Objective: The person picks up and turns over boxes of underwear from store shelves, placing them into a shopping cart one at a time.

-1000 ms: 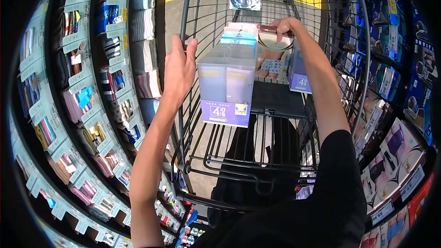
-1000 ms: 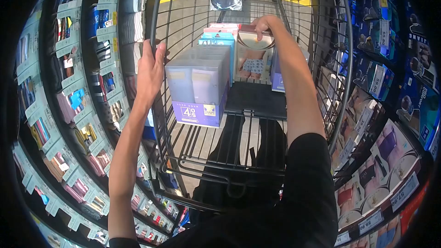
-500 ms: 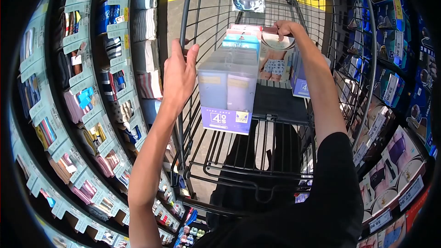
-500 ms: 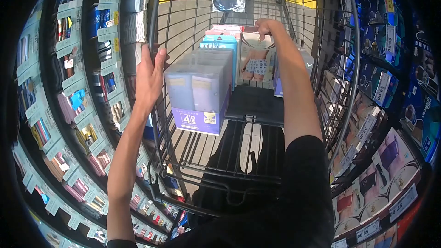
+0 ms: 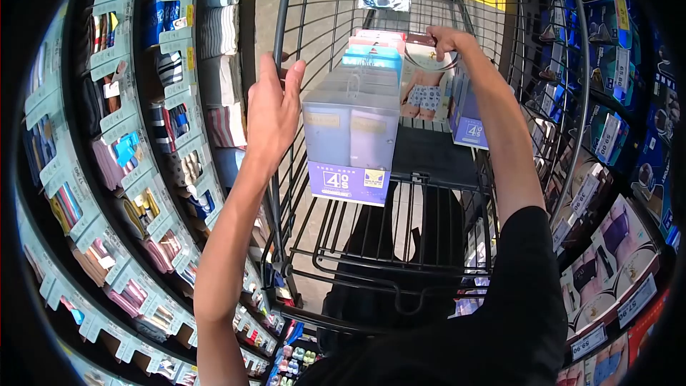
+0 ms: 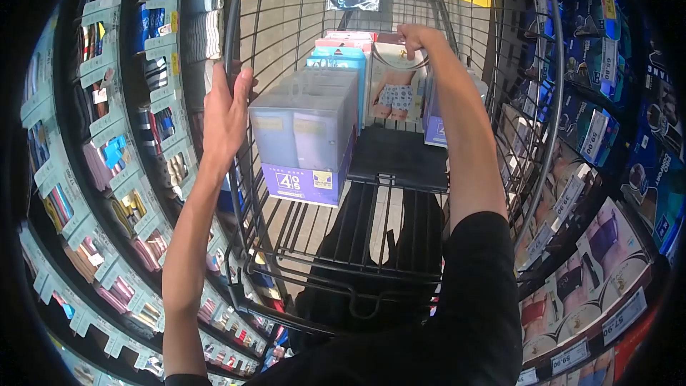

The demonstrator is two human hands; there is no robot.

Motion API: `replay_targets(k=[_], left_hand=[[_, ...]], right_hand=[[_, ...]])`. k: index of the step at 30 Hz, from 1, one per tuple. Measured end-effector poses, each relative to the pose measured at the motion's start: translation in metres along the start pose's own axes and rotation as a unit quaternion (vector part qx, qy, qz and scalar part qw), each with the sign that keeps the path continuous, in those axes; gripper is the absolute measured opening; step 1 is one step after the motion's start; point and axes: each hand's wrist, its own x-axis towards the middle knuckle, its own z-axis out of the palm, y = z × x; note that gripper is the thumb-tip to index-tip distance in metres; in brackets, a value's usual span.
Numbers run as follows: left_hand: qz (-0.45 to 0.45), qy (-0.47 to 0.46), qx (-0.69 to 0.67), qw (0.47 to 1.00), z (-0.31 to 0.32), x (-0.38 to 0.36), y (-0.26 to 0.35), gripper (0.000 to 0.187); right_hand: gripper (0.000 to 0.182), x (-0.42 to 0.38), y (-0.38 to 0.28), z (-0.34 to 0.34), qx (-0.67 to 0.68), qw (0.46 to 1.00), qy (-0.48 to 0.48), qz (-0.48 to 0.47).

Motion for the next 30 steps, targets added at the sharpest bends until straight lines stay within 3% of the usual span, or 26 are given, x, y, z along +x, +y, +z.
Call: replay_targets(k=[9, 11, 15, 19, 21, 30], left_hand=[[-0.021, -0.014, 0.024, 0.999, -0.002, 0.002, -0.002, 0.035], [-0.047, -0.033, 0.036, 0.998, -0.002, 0.0, -0.003, 0.038], [-0.012, -0.027, 0.018, 0.999, -0.002, 0.002, -0.006, 0.039], [0.03, -0.007, 0.006, 1.0, -0.002, 0.001, -0.007, 0.035], [0.043, 0.0, 0.006, 0.999, -0.002, 0.002, -0.01, 0.036], [0.052, 0.002, 0.029, 0.998, -0.006, -0.002, -0.012, 0.043]], right_hand=[[0.08, -0.003, -0.002, 0.004, -0.018, 1.0, 0.006, 0.012], [0.091, -0.022, -0.015, 0.003, -0.08, 0.995, 0.043, 0.047], [0.089, -0.063, -0.039, 0.009, -0.137, 0.978, 0.123, 0.101], [0.071, -0.122, -0.06, 0.005, -0.153, 0.959, 0.216, 0.104], [0.052, -0.151, -0.068, 0.005, -0.137, 0.957, 0.243, 0.082], [0.054, -0.337, -0.123, 0.054, -0.085, 0.944, 0.319, -0.003]])
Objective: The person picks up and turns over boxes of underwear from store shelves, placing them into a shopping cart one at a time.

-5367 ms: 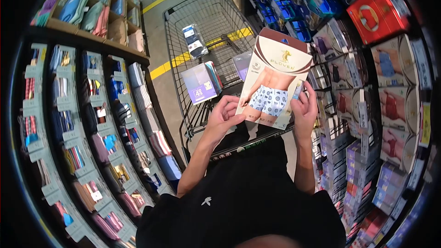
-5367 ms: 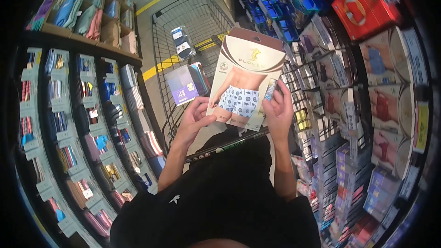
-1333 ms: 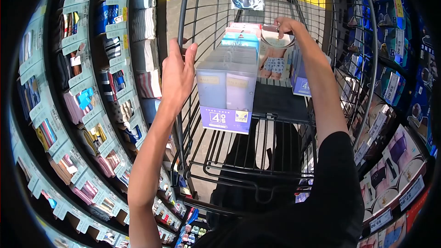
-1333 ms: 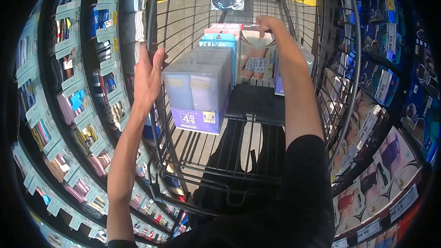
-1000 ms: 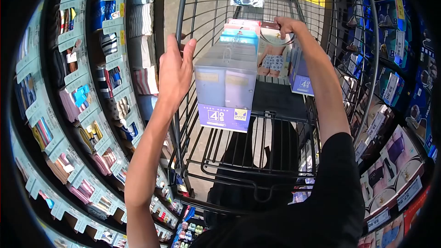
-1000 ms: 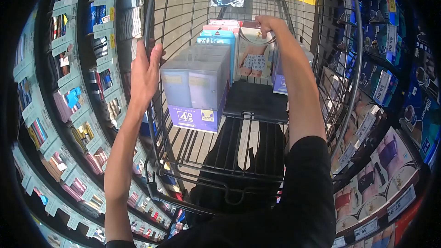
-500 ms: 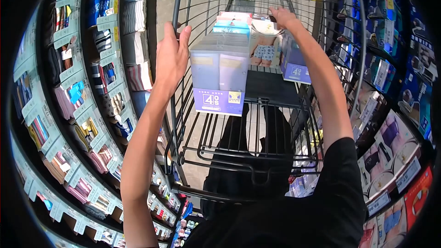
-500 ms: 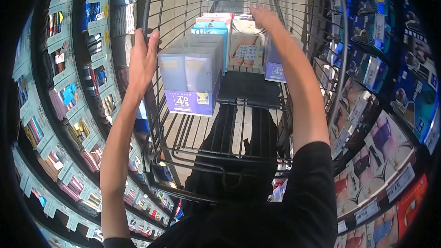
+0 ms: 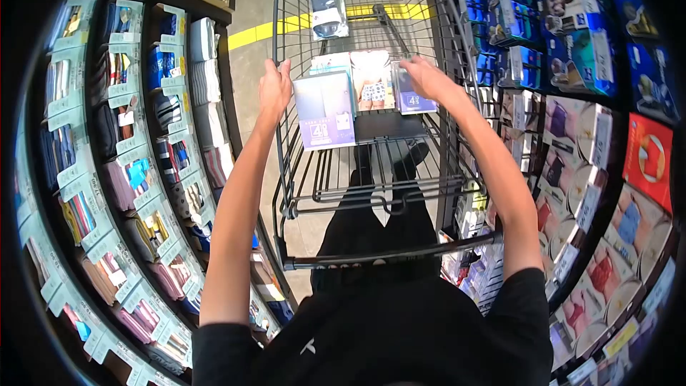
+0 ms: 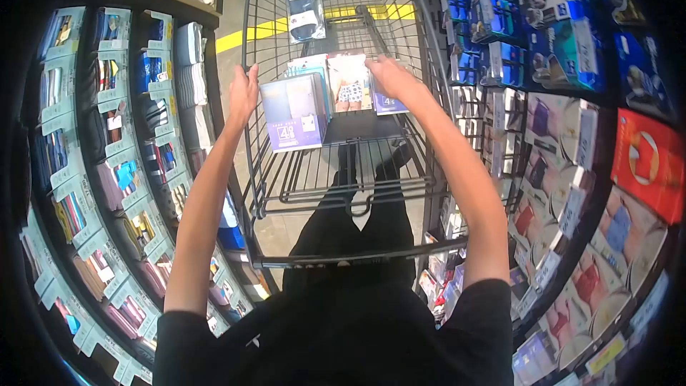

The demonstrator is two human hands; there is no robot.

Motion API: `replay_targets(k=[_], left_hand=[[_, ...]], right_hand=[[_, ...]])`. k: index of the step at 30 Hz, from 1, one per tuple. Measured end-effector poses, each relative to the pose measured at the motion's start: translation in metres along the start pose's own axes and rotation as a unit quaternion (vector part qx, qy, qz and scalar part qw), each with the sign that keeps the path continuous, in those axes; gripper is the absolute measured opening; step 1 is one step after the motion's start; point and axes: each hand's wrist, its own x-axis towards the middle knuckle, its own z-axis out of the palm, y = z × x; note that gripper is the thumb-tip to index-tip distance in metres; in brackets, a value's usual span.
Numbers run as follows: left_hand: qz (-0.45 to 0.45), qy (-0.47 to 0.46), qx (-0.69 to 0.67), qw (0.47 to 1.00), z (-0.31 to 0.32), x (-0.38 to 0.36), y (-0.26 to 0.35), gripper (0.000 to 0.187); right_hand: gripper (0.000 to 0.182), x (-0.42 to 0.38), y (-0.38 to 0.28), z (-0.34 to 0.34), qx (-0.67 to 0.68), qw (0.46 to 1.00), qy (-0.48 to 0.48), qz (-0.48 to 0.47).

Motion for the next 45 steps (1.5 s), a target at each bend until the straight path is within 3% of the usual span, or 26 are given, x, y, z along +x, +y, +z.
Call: replay_targets(k=[2, 5, 8, 9, 10, 11, 12, 13, 14, 15, 17, 18, 20, 21, 23, 25, 26, 27, 28, 29, 31, 33, 35, 40, 43, 45], left_hand=[[0.009, -0.001, -0.029, 1.0, -0.003, -0.003, 0.002, 0.043], [0.018, 0.005, -0.053, 0.998, -0.002, -0.005, 0.0, 0.046], [0.041, 0.046, -0.032, 0.998, 0.009, 0.002, -0.015, 0.053], [-0.004, -0.015, -0.08, 0.997, 0.007, 0.004, -0.015, 0.057], [0.166, 0.036, 0.025, 0.985, 0.045, 0.046, -0.087, 0.058], [0.223, -0.057, 0.039, 0.972, 0.023, 0.035, -0.071, 0.062], [0.096, -0.041, -0.035, 0.994, 0.022, 0.04, -0.059, 0.063], [0.057, -0.133, -0.166, 0.975, 0.033, 0.075, -0.096, 0.063], [0.007, -0.114, -0.201, 0.973, 0.033, 0.092, -0.1, 0.059], [-0.087, -0.199, -0.056, 0.975, -0.015, 0.066, -0.042, 0.054], [-0.003, -0.029, -0.132, 0.991, -0.038, 0.052, -0.003, 0.042], [0.066, -0.008, -0.194, 0.979, -0.051, 0.041, 0.025, 0.038], [0.164, 0.037, -0.299, 0.939, -0.071, -0.02, 0.099, 0.027], [0.236, 0.005, -0.347, 0.907, -0.069, -0.038, 0.124, 0.026], [0.337, -0.014, -0.289, 0.896, -0.064, -0.14, 0.204, 0.023], [0.325, -0.133, -0.288, 0.891, -0.038, -0.243, 0.262, 0.022], [0.439, -0.178, -0.236, 0.849, -0.002, -0.253, 0.257, 0.022], [0.407, -0.239, -0.227, 0.852, 0.017, -0.303, 0.274, 0.024], [0.316, -0.342, -0.258, 0.847, 0.029, -0.356, 0.294, 0.022], [0.353, -0.396, -0.249, 0.81, 0.052, -0.384, 0.297, 0.02], [0.433, -0.404, -0.2, 0.78, 0.066, -0.445, 0.316, 0.019], [0.418, -0.471, -0.196, 0.752, 0.089, -0.473, 0.319, 0.021], [0.434, -0.495, -0.188, 0.729, 0.095, -0.492, 0.329, 0.022], [0.45, -0.44, -0.141, 0.764, 0.091, -0.477, 0.344, 0.022], [0.41, -0.408, -0.154, 0.801, 0.084, -0.463, 0.337, 0.022], [0.388, -0.395, -0.159, 0.817, 0.083, -0.458, 0.326, 0.022]], right_hand=[[0.039, -0.048, -0.018, -0.024, 0.089, 0.995, 0.015, -0.032], [0.016, -0.131, -0.053, -0.046, 0.178, 0.973, 0.144, -0.038], [0.021, -0.222, -0.086, -0.056, 0.297, 0.924, 0.239, -0.011], [0.02, -0.25, -0.09, -0.05, 0.283, 0.914, 0.29, -0.013], [0.018, -0.282, -0.1, -0.048, 0.314, 0.892, 0.326, 0.014], [0.016, -0.31, -0.107, -0.041, 0.319, 0.871, 0.372, 0.036], [0.015, -0.334, -0.112, -0.03, 0.33, 0.854, 0.398, 0.056], [0.014, -0.36, -0.115, -0.023, 0.297, 0.857, 0.414, 0.077], [0.013, -0.383, -0.118, -0.019, 0.324, 0.839, 0.423, 0.108], [0.013, -0.405, -0.121, -0.015, 0.356, 0.819, 0.43, 0.133], [0.014, -0.448, -0.12, -0.011, 0.368, 0.791, 0.462, 0.157], [0.014, -0.466, -0.116, -0.007, 0.353, 0.789, 0.475, 0.165], [0.014, -0.5, -0.11, 0.003, 0.343, 0.777, 0.49, 0.197], [0.014, -0.516, -0.111, 0.004, 0.343, 0.768, 0.503, 0.198], [0.014, -0.549, -0.115, -0.003, 0.384, 0.7, 0.554, 0.234], [0.015, -0.578, -0.11, 0.002, 0.388, 0.601, 0.66, 0.227], [0.018, -0.597, -0.117, -0.01, 0.378, 0.546, 0.707, 0.244], [0.023, -0.611, -0.113, -0.01, 0.308, 0.484, 0.776, 0.263], [0.025, -0.627, -0.106, -0.005, 0.276, 0.438, 0.812, 0.269], [0.028, -0.644, -0.099, 0.002, 0.253, 0.411, 0.83, 0.28], [0.034, -0.673, -0.1, -0.003, 0.211, 0.379, 0.839, 0.328], [0.039, -0.688, -0.099, -0.003, 0.202, 0.362, 0.846, 0.336], [0.039, -0.699, -0.099, 0.0, 0.189, 0.403, 0.811, 0.38], [0.041, -0.702, -0.09, 0.012, 0.192, 0.418, 0.817, 0.349], [0.031, -0.693, -0.089, 0.016, 0.237, 0.394, 0.836, 0.298], [0.021, -0.68, -0.093, 0.019, 0.221, 0.445, 0.826, 0.265]])
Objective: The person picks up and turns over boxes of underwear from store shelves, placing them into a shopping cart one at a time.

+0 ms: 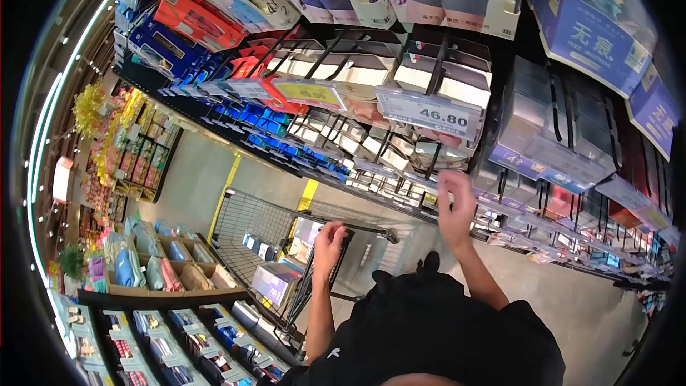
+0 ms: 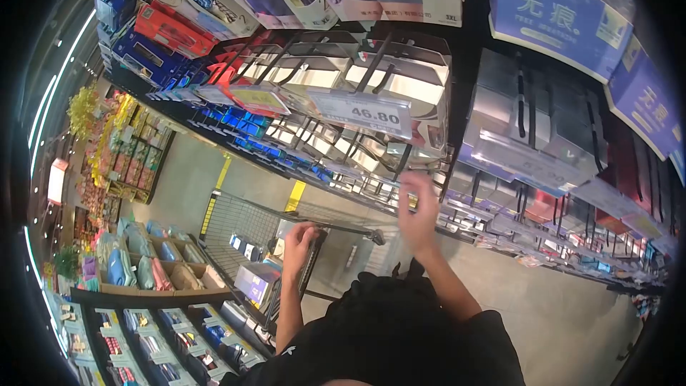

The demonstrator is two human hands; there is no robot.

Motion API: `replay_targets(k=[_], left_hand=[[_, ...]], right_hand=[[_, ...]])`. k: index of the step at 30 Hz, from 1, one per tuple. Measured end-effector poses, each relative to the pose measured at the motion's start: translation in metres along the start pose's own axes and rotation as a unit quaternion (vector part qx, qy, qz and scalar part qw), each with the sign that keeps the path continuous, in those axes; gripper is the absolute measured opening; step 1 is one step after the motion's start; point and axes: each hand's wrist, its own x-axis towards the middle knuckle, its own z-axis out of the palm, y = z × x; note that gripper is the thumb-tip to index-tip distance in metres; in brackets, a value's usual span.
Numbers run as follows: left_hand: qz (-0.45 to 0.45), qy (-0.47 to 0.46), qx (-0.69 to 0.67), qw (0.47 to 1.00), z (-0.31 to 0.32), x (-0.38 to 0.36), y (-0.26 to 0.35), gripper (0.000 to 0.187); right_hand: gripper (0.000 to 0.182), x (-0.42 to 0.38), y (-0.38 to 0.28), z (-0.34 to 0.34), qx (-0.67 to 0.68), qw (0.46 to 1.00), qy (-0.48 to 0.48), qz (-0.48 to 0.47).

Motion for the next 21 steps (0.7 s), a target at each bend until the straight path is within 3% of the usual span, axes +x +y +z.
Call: replay_targets(k=[1, 3, 4, 6, 8, 10, 12, 16, 17, 18, 20, 21], left_hand=[[-0.018, 0.016, -0.01, 1.0, -0.002, -0.005, -0.004, 0.022], [-0.034, 0.031, -0.006, 0.999, -0.003, -0.017, -0.013, 0.022], [-0.045, 0.042, -0.006, 0.998, -0.004, -0.023, -0.018, 0.022], [-0.072, 0.066, 0.0, 0.995, -0.004, -0.032, -0.031, 0.022], [-0.062, 0.09, 0.076, 0.991, -0.005, -0.044, -0.033, 0.022], [-0.07, 0.107, 0.089, 0.988, -0.007, -0.05, -0.029, 0.022], [-0.048, 0.142, 0.132, 0.98, -0.011, -0.05, -0.033, 0.022], [-0.066, 0.087, 0.151, 0.983, -0.015, -0.046, -0.043, 0.024], [-0.08, 0.054, 0.153, 0.983, -0.014, -0.045, -0.056, 0.027], [-0.043, 0.022, 0.223, 0.974, -0.015, -0.044, -0.061, 0.033], [-0.014, -0.003, 0.237, 0.971, -0.012, -0.044, -0.072, 0.034], [-0.007, -0.028, 0.256, 0.966, -0.016, -0.044, -0.075, 0.037]], right_hand=[[0.021, -0.011, 0.002, 0.006, 0.005, 1.0, -0.004, 0.003], [0.018, -0.038, 0.013, 0.021, 0.085, 0.976, -0.188, 0.061], [0.018, -0.046, 0.026, 0.029, 0.091, 0.975, -0.195, 0.063], [0.026, -0.067, 0.065, 0.05, 0.052, 0.909, -0.361, 0.2], [0.039, -0.092, 0.159, 0.074, -0.02, 0.949, -0.227, 0.217], [0.047, -0.082, 0.198, 0.083, -0.227, 0.95, -0.139, 0.165], [0.052, -0.059, 0.199, 0.086, -0.179, 0.972, -0.064, 0.139], [0.06, -0.045, 0.187, 0.098, -0.158, 0.967, -0.103, 0.172], [0.054, -0.051, 0.204, 0.106, -0.181, 0.977, -0.05, 0.104], [0.054, -0.05, 0.203, 0.106, -0.183, 0.976, -0.051, 0.102], [0.049, -0.044, 0.193, 0.112, -0.199, 0.977, -0.045, 0.063], [0.046, -0.041, 0.185, 0.117, -0.198, 0.975, -0.036, 0.092]])
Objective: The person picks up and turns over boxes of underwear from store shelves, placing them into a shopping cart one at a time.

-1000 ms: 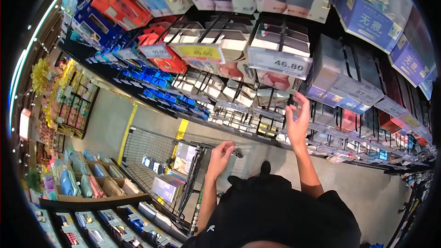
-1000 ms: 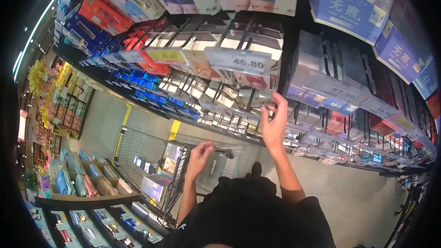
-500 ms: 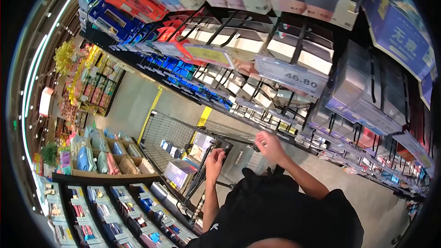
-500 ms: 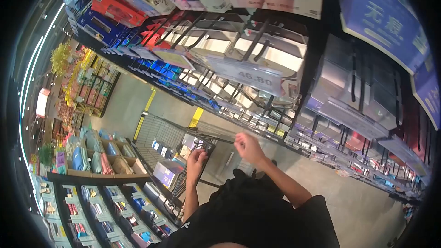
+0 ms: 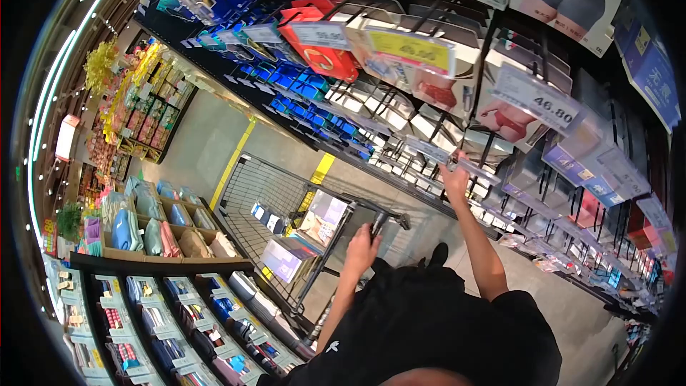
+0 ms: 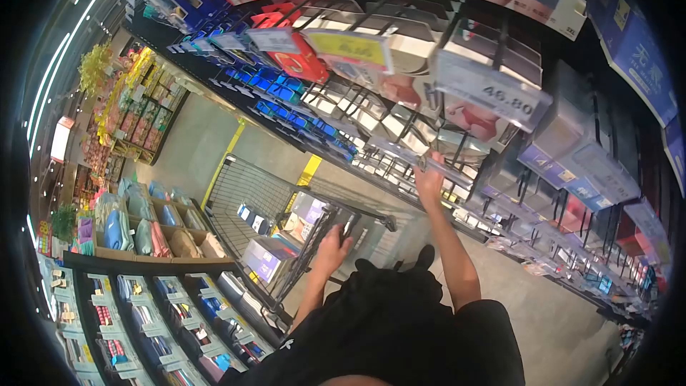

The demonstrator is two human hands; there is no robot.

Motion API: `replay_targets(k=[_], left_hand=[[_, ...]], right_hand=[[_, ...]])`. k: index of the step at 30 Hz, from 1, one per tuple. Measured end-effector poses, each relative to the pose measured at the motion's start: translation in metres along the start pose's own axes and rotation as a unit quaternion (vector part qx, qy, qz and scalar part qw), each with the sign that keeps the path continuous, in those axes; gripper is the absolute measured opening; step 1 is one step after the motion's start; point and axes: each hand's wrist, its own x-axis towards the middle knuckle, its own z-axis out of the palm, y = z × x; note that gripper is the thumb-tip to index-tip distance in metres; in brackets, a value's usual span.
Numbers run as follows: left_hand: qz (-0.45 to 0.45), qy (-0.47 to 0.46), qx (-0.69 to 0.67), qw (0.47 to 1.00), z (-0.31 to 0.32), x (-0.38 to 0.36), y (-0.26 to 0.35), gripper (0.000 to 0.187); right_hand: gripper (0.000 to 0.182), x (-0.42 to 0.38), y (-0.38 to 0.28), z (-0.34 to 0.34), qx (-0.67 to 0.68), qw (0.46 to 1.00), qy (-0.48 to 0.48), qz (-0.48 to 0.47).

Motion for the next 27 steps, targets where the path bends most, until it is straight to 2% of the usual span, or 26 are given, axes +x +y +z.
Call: replay_targets(k=[3, 4, 8, 11, 12, 13, 15, 21, 23, 25, 27], left_hand=[[0.013, -0.055, 0.009, 0.998, -0.018, -0.001, -0.004, 0.039], [-0.006, -0.09, 0.007, 0.996, -0.028, -0.003, -0.002, 0.043], [0.03, -0.13, 0.006, 0.991, -0.033, -0.009, -0.027, 0.049], [0.055, -0.141, -0.003, 0.988, -0.033, -0.007, -0.034, 0.048], [0.056, -0.137, 0.016, 0.989, -0.033, -0.008, -0.034, 0.048], [0.054, -0.142, 0.008, 0.988, -0.033, -0.008, -0.034, 0.048], [0.036, -0.155, 0.022, 0.987, -0.037, -0.009, -0.033, 0.047], [0.046, -0.163, 0.041, 0.985, -0.043, -0.016, -0.03, 0.05], [0.042, -0.168, 0.04, 0.984, -0.045, -0.017, -0.027, 0.05], [0.022, -0.179, 0.042, 0.983, -0.046, -0.016, -0.025, 0.05], [-0.003, -0.194, 0.047, 0.98, -0.047, -0.018, -0.023, 0.051]], right_hand=[[0.048, 0.001, 0.005, 0.015, -0.047, 0.999, 0.014, 0.004], [0.051, 0.0, 0.0, 0.016, -0.045, 0.998, -0.004, 0.05], [0.053, -0.003, -0.007, 0.015, -0.025, 0.998, 0.008, 0.055], [0.054, -0.006, -0.007, 0.006, 0.022, 0.999, -0.04, 0.031], [0.053, -0.008, -0.008, 0.004, -0.016, 1.0, -0.025, 0.009], [0.056, -0.008, -0.009, -0.004, -0.034, 0.995, -0.082, 0.041], [0.052, -0.016, -0.011, -0.008, 0.143, 0.984, -0.101, 0.029], [0.055, -0.02, -0.025, -0.037, 0.192, 0.953, -0.216, 0.093], [0.061, -0.021, -0.029, -0.047, 0.195, 0.945, -0.243, 0.102], [0.065, -0.024, -0.034, -0.054, 0.067, 0.952, -0.293, 0.057], [0.068, -0.026, -0.011, -0.051, 0.097, 0.941, -0.32, 0.061]])
